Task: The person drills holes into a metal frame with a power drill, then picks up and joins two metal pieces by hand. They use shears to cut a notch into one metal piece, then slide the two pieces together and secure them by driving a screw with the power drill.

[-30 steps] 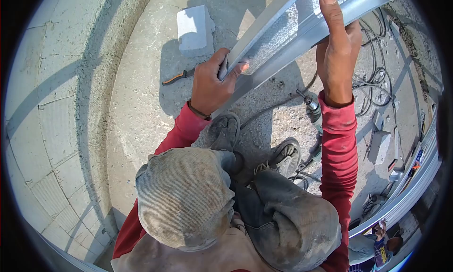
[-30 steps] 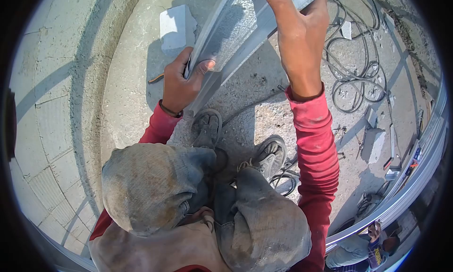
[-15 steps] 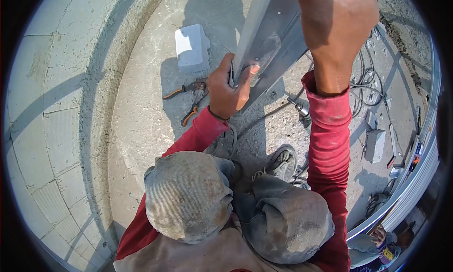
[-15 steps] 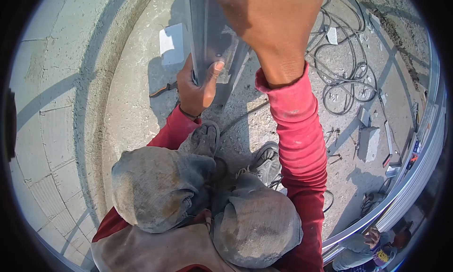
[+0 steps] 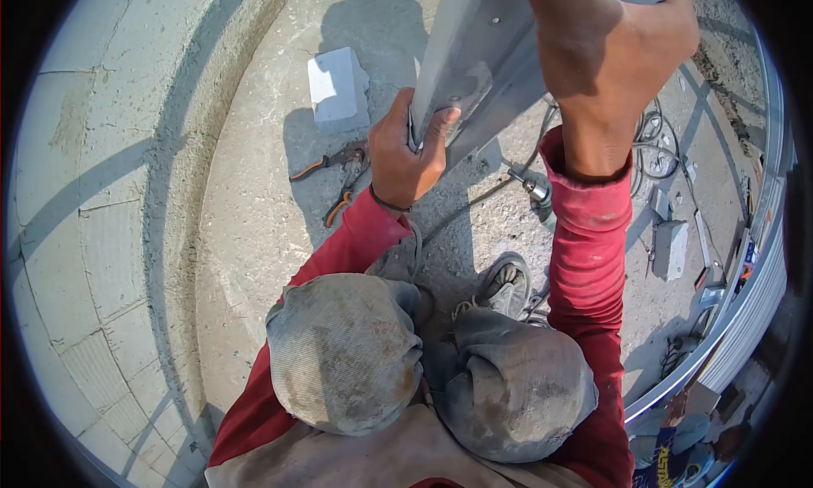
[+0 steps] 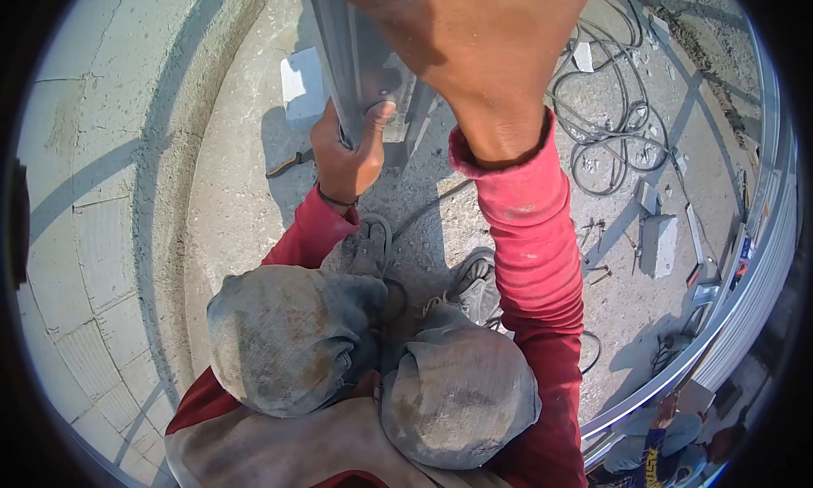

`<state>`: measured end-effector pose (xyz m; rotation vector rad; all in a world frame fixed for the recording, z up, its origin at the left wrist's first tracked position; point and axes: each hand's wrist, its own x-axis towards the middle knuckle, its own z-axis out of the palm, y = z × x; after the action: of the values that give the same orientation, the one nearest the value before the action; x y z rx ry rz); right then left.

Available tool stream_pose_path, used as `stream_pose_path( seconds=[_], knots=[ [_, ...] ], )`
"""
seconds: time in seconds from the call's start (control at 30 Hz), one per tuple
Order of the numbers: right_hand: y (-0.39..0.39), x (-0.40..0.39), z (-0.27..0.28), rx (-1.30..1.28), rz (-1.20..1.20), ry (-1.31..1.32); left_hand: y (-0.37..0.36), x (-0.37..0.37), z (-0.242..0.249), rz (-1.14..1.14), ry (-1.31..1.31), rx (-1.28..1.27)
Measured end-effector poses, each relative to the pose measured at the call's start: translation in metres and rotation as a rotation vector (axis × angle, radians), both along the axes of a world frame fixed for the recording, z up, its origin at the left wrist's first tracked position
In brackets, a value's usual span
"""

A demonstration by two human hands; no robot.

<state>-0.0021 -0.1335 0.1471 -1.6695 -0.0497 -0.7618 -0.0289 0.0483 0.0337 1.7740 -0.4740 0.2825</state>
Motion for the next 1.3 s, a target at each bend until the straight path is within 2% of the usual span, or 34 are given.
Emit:
stream_pose_path(
  seconds=[0.07,0.17,0.23,0.33,0.47,0.53,0.63,0.77,0.87,1.0,1.13,1.23,1.27,1.3],
  knots=[
    [0.008,0.006,-0.008,-0.069,-0.027,0.012,-0.001,0.000,-0.019,0.012,0.024,-0.007],
    [0.007,0.005,-0.002,-0.063,-0.029,-0.014,-0.006,0.007,-0.007,0.027,0.035,0.002],
    [0.007,-0.004,0.005,-0.052,-0.028,-0.034,-0.007,0.007,-0.004,0.009,-0.069,-0.030],
    [0.013,0.001,0.000,-0.094,-0.046,-0.006,-0.005,0.002,-0.013,-0.001,0.077,-0.021],
    [0.010,-0.001,0.003,-0.098,-0.052,-0.032,-0.011,0.013,-0.002,-0.018,0.005,0.025],
    [0.015,-0.008,0.001,-0.106,-0.058,-0.020,-0.010,0.004,-0.007,0.009,-0.007,-0.097],
    [0.016,-0.002,0.000,-0.139,-0.073,-0.010,-0.010,0.011,-0.013,0.032,0.032,-0.015],
    [0.010,-0.007,0.006,-0.122,-0.080,-0.033,-0.013,0.008,-0.008,0.014,-0.004,-0.101],
    [0.014,-0.003,-0.001,-0.149,-0.102,-0.016,-0.011,0.012,-0.030,0.006,0.010,-0.006],
    [0.016,-0.010,0.003,-0.139,-0.112,-0.041,-0.015,0.010,-0.024,0.002,-0.004,-0.084],
    [0.014,0.002,0.007,-0.213,-0.130,-0.003,-0.013,0.024,-0.030,-0.008,0.016,0.027],
    [0.012,0.002,0.000,-0.121,-0.098,-0.008,-0.009,0.039,-0.024,-0.077,0.058,-0.010],
    [0.011,0.002,-0.013,0.056,-0.056,-0.055,-0.004,0.039,-0.023,-0.078,0.089,-0.037],
    [0.015,-0.002,-0.037,0.063,-0.057,-0.054,-0.001,0.038,-0.018,-0.073,0.120,-0.065]
  ],
)
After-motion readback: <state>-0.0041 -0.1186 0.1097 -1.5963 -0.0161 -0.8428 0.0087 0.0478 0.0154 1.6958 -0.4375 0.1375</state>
